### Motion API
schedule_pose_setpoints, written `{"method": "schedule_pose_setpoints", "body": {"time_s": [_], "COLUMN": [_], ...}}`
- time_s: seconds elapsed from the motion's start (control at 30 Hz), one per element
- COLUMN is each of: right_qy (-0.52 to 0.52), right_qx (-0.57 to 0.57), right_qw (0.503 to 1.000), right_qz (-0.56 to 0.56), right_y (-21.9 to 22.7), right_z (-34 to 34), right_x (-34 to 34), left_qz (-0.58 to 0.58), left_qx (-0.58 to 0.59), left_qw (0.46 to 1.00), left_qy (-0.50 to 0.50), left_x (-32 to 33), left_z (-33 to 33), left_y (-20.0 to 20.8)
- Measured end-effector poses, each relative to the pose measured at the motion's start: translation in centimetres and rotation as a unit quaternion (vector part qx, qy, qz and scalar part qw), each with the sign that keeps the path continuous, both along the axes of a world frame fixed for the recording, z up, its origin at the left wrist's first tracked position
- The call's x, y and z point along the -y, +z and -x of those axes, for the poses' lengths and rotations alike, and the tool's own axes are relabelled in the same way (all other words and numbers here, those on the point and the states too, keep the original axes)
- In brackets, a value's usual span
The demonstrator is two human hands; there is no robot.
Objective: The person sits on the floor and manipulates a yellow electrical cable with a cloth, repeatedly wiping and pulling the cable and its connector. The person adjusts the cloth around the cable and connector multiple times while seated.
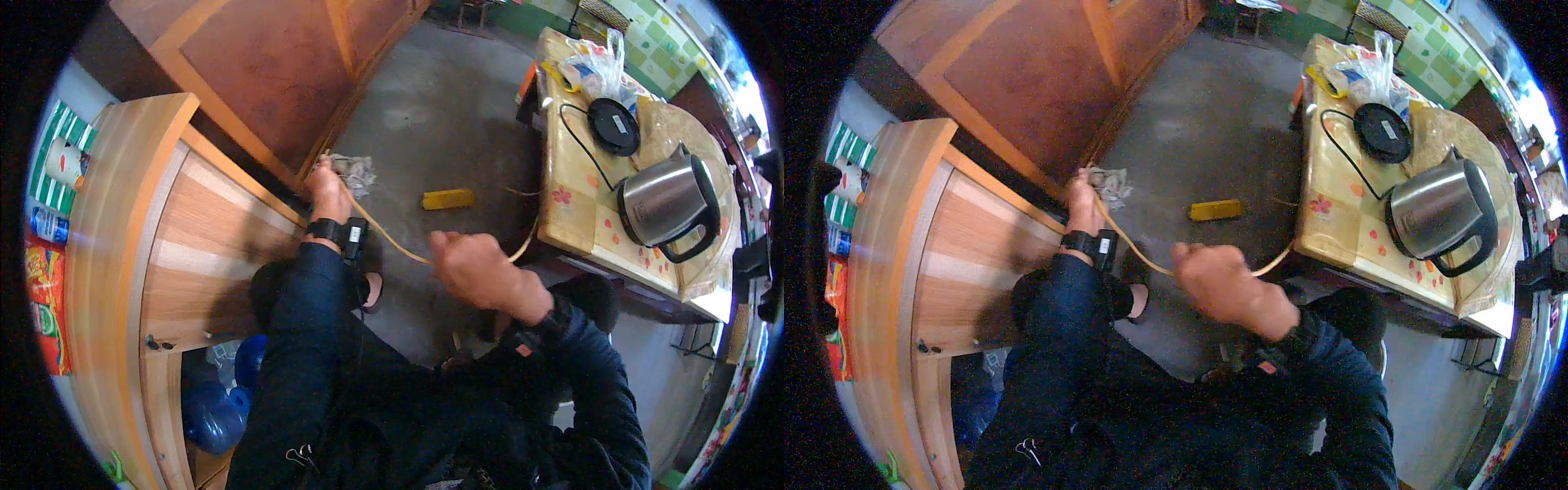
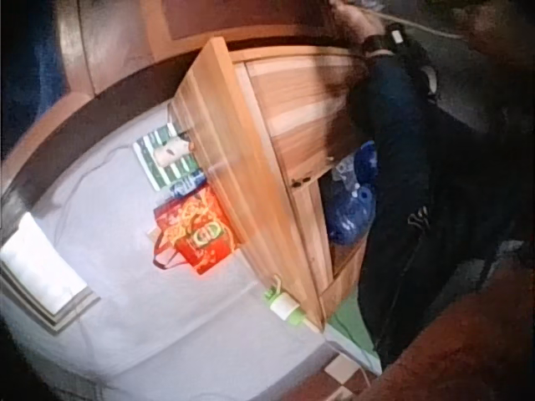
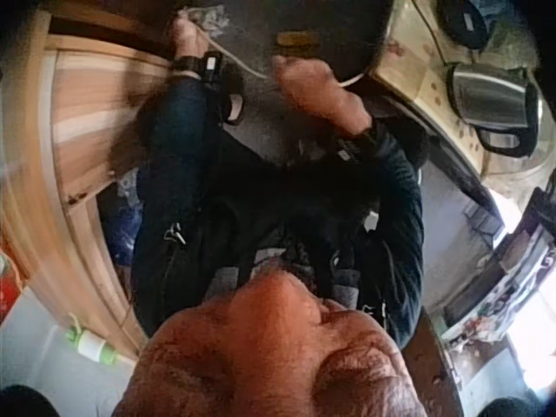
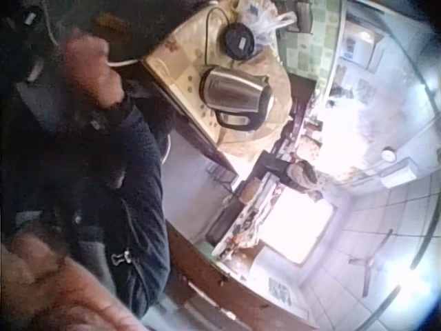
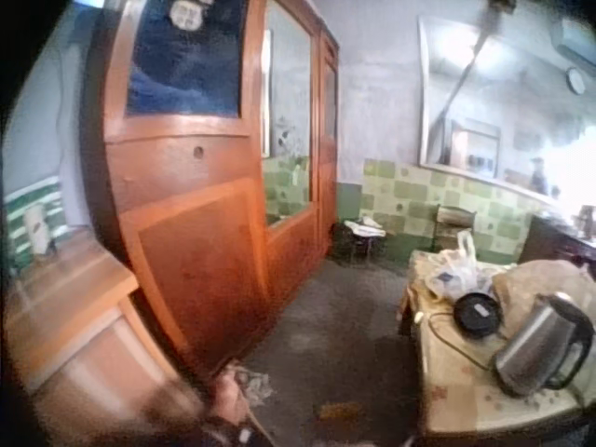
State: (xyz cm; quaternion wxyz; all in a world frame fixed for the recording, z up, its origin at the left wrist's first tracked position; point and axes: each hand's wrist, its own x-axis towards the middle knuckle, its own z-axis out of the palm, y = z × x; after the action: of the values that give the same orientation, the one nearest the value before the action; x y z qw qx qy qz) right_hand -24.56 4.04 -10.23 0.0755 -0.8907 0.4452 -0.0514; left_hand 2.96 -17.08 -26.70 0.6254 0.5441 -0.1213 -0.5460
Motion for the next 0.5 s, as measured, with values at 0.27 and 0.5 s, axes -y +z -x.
{"method": "schedule_pose_setpoints", "body": {"time_s": [0.27, 0.5], "right_qy": [-0.021, -0.024], "right_qx": [0.188, 0.096], "right_qw": [0.981, 0.979], "right_qz": [-0.046, -0.178], "right_y": [-7.0, -13.1], "right_z": [-2.9, -0.3], "right_x": [-1.5, -3.2], "left_qz": [0.035, -0.014], "left_qx": [-0.083, 0.034], "left_qw": [0.996, 0.999], "left_qy": [0.004, -0.007], "left_x": [0.1, -3.4], "left_z": [-1.0, 2.4], "left_y": [0.6, -2.2]}}
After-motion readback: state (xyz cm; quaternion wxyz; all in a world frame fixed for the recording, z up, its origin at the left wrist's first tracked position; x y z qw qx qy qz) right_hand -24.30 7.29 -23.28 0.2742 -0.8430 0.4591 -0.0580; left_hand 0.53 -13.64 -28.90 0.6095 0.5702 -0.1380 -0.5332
